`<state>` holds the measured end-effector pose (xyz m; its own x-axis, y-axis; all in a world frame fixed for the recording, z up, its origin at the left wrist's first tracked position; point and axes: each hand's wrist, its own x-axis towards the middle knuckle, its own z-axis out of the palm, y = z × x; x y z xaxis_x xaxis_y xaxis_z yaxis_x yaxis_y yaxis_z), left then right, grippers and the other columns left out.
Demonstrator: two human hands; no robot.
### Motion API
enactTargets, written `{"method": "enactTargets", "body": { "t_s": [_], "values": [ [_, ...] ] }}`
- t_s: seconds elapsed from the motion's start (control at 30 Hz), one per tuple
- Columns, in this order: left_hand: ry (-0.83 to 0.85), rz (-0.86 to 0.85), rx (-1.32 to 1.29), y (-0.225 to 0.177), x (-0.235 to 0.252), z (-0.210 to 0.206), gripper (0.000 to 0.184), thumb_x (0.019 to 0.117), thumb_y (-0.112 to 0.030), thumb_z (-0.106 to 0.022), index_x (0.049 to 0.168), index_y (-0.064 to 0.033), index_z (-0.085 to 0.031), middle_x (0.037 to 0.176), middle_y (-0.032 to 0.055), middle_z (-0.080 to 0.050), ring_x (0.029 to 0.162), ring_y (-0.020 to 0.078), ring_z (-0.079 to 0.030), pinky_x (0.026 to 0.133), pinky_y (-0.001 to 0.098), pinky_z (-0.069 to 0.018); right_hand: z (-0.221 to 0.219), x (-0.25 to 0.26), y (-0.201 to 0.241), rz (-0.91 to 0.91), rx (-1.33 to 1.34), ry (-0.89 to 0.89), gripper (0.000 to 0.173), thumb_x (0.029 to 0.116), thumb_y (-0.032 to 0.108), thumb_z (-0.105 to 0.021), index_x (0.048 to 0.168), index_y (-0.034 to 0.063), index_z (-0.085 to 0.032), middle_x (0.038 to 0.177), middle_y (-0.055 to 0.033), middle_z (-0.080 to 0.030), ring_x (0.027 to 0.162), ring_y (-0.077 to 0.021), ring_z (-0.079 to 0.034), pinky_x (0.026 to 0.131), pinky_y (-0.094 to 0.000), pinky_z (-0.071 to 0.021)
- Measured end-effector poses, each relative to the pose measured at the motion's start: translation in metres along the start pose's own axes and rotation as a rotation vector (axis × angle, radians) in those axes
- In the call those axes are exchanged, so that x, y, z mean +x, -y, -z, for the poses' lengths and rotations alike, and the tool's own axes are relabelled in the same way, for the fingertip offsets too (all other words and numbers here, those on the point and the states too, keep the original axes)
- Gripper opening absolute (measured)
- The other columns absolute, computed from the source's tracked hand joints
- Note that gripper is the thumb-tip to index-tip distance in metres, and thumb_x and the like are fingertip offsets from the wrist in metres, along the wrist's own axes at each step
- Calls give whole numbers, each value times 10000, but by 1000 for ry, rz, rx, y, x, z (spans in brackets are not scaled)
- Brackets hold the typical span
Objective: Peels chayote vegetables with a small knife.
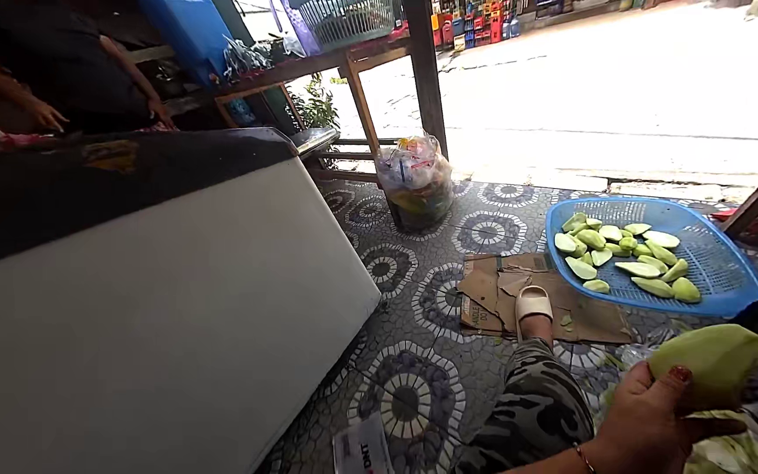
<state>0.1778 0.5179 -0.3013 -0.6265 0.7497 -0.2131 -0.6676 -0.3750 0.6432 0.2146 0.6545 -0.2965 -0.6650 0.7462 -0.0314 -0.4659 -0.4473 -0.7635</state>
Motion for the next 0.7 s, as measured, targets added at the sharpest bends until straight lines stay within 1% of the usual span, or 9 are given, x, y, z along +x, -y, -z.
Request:
{"method": "enactTargets", "body": {
  "t_s": [0.03,0.1,0.13,0.2,0.3,0.37,0.47,0.53,0.7],
  "values": [
    [1,-48,34,-2,2,1,274,1098,-109,-370,1331,26,-424,1124,78,-603,973,129,-643,890,323,-552,5,-5,-5,-44,-31,126,539,1040,453,-476,1378,40,-405,1200,-76,-637,1132,-159,-651,988,-371,-553],
    [6,-109,248,-3,4,4,235,1072,-112,-467,1230,59,-500,1022,54,-614,903,66,-622,869,275,-538,2,-22,-20,-123,-164,262,609,847,600,-735,1246,164,-586,1069,44,-739,995,-77,-711,873,-286,-605],
    [15,-104,387,-4,5,7,255,1077,-162,-483,1163,68,-554,946,44,-617,847,47,-604,837,259,-526,-3,-31,-26,-105,-198,261,468,854,498,-785,1172,201,-612,982,92,-758,909,-37,-724,827,-242,-611],
    [99,-46,675,-4,6,10,405,1114,-256,-385,1023,71,-606,805,42,-582,724,60,-563,717,260,-503,-10,-40,-27,11,-284,156,190,940,152,-666,1105,170,-574,874,129,-746,787,10,-712,748,-188,-605],
    [232,8,875,1,2,10,523,1130,-283,-299,1121,132,-618,952,182,-655,808,190,-611,773,374,-519,8,-26,-17,299,-563,41,495,806,-21,-689,1242,9,-459,1037,98,-649,954,35,-664,888,-188,-572],
    [156,-79,831,2,-2,9,464,1117,-279,-343,1284,113,-527,1078,200,-618,875,201,-620,785,377,-533,19,-17,-5,383,-642,28,519,751,31,-756,1203,8,-502,1018,109,-669,948,41,-672,878,-191,-584],
    [16,-331,701,-9,1,10,526,1075,-268,-428,1443,106,-385,1300,216,-564,1087,163,-603,891,329,-520,12,-28,2,346,-779,112,290,791,248,-794,980,122,-613,772,219,-647,709,124,-629,680,-115,-562],
    [-15,-411,631,-15,4,16,583,1061,-277,-440,1486,103,-319,1400,219,-507,1201,145,-564,988,310,-491,3,-43,-12,268,-873,215,305,851,381,-736,885,90,-650,677,169,-599,600,110,-567,578,-127,-507],
    [-121,-287,293,-6,6,27,365,1093,-238,-365,1329,-1,-513,1156,52,-659,1017,62,-646,876,238,-541,7,-59,-49,392,-1134,361,627,971,628,-493,756,64,-659,561,-13,-534,510,-132,-541,478,-372,-443]
  ]
}}
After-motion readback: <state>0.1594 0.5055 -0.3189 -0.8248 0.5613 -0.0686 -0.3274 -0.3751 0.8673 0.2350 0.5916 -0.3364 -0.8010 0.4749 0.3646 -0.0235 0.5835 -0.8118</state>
